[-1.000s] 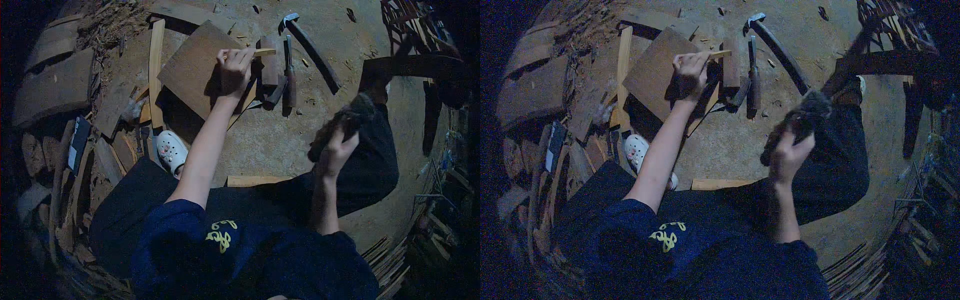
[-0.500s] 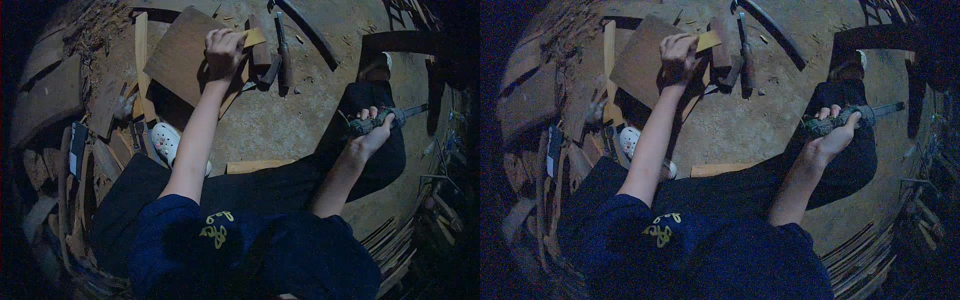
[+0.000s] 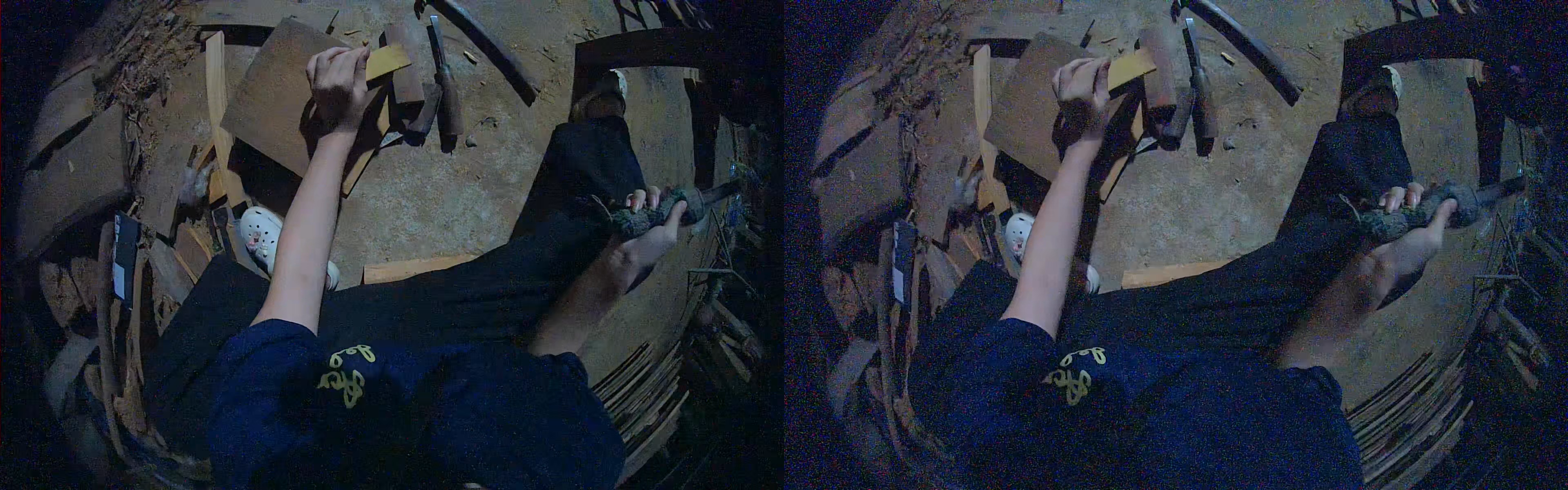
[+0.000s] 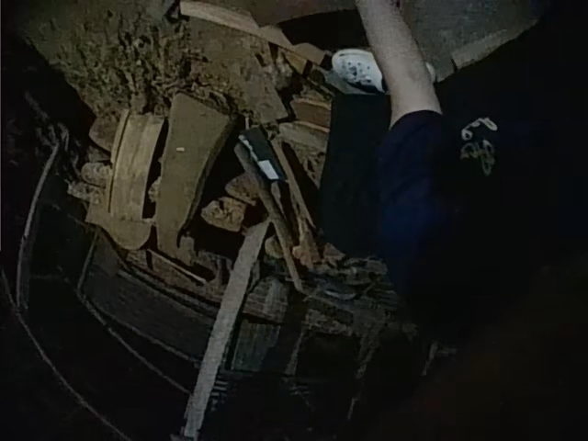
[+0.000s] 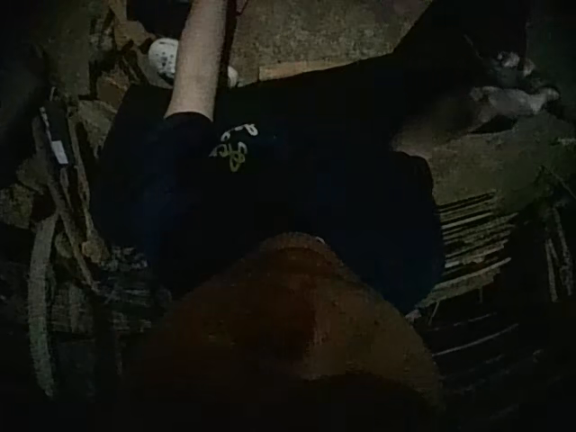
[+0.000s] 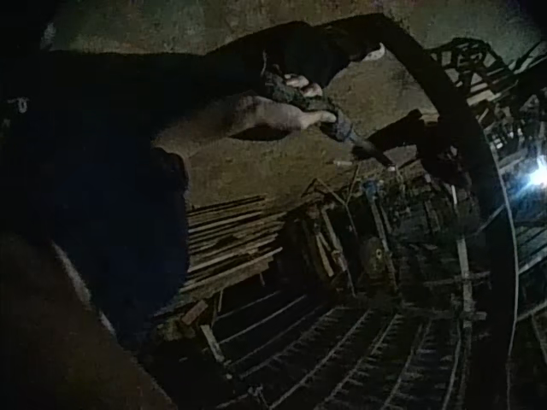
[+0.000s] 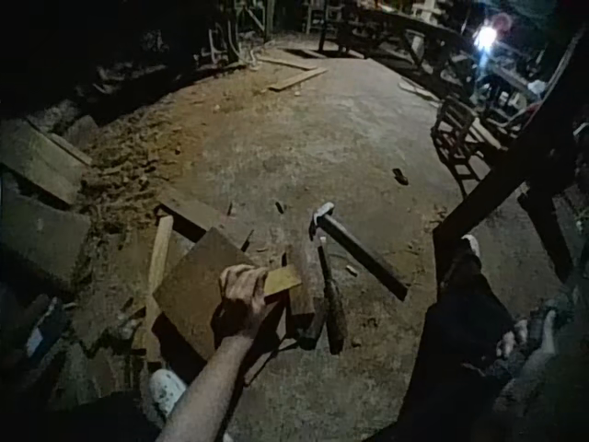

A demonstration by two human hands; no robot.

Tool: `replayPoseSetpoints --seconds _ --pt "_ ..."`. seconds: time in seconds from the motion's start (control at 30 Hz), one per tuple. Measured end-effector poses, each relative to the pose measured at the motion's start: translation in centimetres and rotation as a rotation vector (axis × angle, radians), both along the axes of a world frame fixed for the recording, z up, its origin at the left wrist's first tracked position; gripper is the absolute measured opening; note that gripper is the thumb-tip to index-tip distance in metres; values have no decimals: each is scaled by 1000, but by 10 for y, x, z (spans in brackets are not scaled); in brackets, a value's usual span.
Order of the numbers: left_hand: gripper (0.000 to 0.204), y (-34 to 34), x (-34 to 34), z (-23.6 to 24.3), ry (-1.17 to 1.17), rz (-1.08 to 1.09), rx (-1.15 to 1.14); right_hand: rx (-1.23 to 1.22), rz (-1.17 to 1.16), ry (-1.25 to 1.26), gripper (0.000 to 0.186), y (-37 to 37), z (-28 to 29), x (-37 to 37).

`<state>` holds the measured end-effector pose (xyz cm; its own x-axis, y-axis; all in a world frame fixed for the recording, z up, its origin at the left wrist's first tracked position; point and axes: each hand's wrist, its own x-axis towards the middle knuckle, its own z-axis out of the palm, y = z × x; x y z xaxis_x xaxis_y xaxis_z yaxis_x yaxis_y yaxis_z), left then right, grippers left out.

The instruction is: Using a hammer to drive a chisel into wood to carve out a joint or shape the piece.

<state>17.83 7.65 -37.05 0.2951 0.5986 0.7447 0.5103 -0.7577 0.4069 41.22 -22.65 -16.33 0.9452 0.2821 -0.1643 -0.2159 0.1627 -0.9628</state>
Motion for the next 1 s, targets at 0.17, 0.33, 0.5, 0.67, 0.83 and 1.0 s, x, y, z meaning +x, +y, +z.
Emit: replayPoseSetpoints --seconds 0.17,0.33,0.5,0.67,0.83,1.0 --pt "10 3 -2 -11 -5 31 -27 -26 -63 17 39 20 -18 -17" --pt "12 6 -3 -11 -9 63 -52 -30 -123 91 34 21 -22 -19" --pt "12 4 -4 -11 0 109 -76 0 -104 80 34 20 -28 -21" --pt "11 3 -6 -14 -4 130 -84 -47 -146 59 33 24 -29 -24" --pt "10 13 -8 -25 -34 100 -69 15 -54 120 32 17 -40 -15" --pt "24 -8 10 19 -228 -134 -87 -15 -84 81 30 17 -37 -12"
